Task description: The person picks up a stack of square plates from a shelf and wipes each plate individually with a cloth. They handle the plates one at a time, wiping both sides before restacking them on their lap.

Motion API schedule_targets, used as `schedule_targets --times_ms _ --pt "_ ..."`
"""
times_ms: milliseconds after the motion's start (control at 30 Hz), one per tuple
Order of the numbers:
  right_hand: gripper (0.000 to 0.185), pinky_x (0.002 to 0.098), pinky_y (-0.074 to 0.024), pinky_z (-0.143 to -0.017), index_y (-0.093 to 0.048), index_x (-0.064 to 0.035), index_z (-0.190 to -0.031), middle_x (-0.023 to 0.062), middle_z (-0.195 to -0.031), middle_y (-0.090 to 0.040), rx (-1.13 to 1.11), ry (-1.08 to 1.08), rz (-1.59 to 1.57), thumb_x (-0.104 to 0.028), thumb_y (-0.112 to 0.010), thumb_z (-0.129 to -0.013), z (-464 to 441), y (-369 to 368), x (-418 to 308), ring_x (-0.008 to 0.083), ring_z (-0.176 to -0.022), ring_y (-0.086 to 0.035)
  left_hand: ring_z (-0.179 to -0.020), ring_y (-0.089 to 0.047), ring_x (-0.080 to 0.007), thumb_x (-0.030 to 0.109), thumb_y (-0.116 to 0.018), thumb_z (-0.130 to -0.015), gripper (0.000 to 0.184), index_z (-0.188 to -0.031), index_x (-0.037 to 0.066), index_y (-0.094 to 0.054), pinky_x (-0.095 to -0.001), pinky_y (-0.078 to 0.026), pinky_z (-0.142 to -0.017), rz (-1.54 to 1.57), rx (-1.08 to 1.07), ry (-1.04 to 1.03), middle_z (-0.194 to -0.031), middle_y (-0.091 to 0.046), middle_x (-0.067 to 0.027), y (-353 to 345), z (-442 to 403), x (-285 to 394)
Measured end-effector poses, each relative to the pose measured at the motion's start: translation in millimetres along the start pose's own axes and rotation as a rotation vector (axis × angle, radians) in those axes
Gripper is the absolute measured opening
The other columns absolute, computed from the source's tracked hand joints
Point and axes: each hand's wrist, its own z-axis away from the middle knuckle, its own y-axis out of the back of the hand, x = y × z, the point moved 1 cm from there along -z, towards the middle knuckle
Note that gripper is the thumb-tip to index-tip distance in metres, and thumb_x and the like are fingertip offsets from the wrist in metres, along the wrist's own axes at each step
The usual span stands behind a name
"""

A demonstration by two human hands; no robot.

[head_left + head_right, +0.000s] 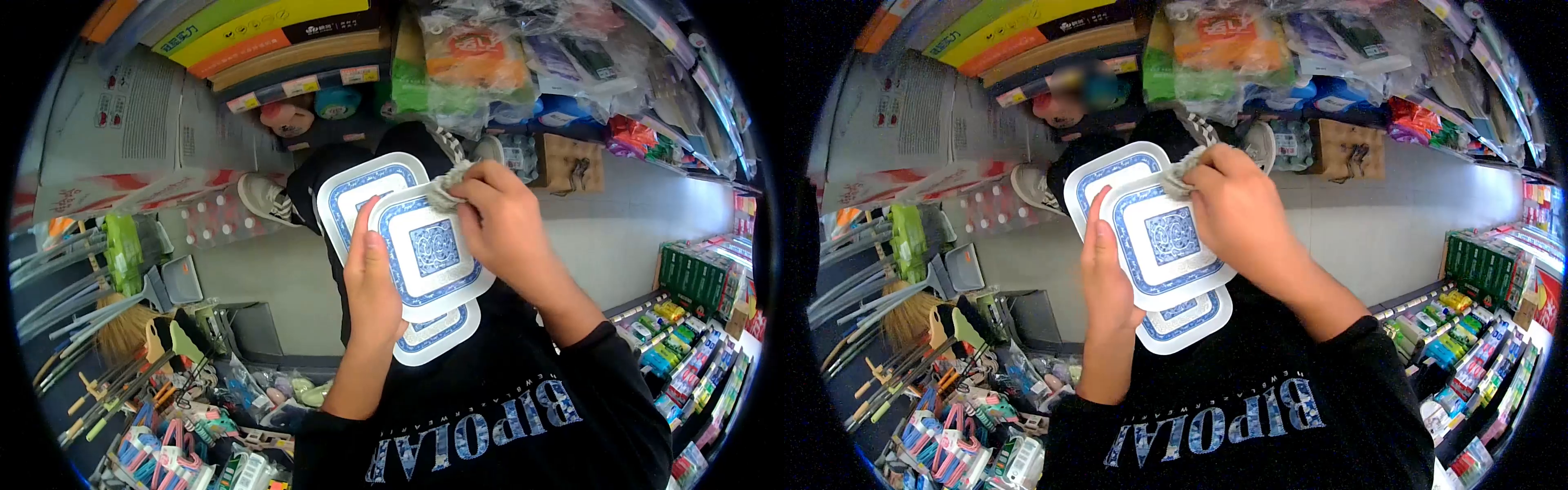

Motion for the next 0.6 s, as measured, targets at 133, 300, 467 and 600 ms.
schedule_targets --times_ms 133,300,467,600 --pt "0.026 0.0432 -0.0528 -0.086 -0.069 -0.0008 -0.098 0.016 -0.106 -0.064 0.037 0.177 -0.228 0.007 -0.07 -0.073 -0.4 -18.3 -25.7 0.0368 -0.098 -0.064 -0.134 -0.052 -0.0283 0.043 -0.031 -0.112 0.058 -0.155 0.004 -0.035 -0.0427 -0.044 -0.112 -0.08 -0.045 -0.034 -0.148 -0.05 -0.018 1.0 1.0 -6.4" --pt "0.027 0.0408 -0.0496 -0.093 -0.065 0.0021 -0.1 0.0167 -0.115 -0.061 -0.403 0.271 -0.342 -0.002 -0.067 -0.073 26.0 -12.8 -52.7 0.0352 -0.104 -0.059 -0.135 -0.052 -0.0304 0.053 -0.031 -0.109 0.069 -0.156 0.003 -0.032 -0.0437 -0.043 -0.113 0.32 -0.059 0.038 -0.148 -0.05 -0.0182 5.1 2.6 6.6" --pt "0.026 0.0413 -0.0517 -0.09 -0.066 0.0024 -0.1 0.0164 -0.109 -0.062 -0.512 0.234 -0.361 -0.002 -0.067 -0.074 41.3 2.4 -49.8 0.0354 -0.099 -0.062 -0.129 -0.058 -0.0318 0.046 -0.038 -0.11 0.063 -0.154 0.002 -0.033 -0.0459 -0.05 -0.106 0.118 0.002 0.023 -0.146 -0.052 -0.0196 10.4 -1.4 5.8" --pt "0.026 0.0415 -0.0527 -0.089 -0.066 0.0012 -0.101 0.0171 -0.108 -0.062 -0.409 -0.031 -0.006 0.002 -0.064 -0.075 40.0 7.3 -24.2 0.0372 -0.102 -0.062 -0.128 -0.058 -0.0311 0.04 -0.038 -0.111 0.059 -0.154 0.0 -0.033 -0.0446 -0.05 -0.106 0.112 0.057 -0.002 -0.143 -0.054 -0.02 15.8 0.8 4.5"
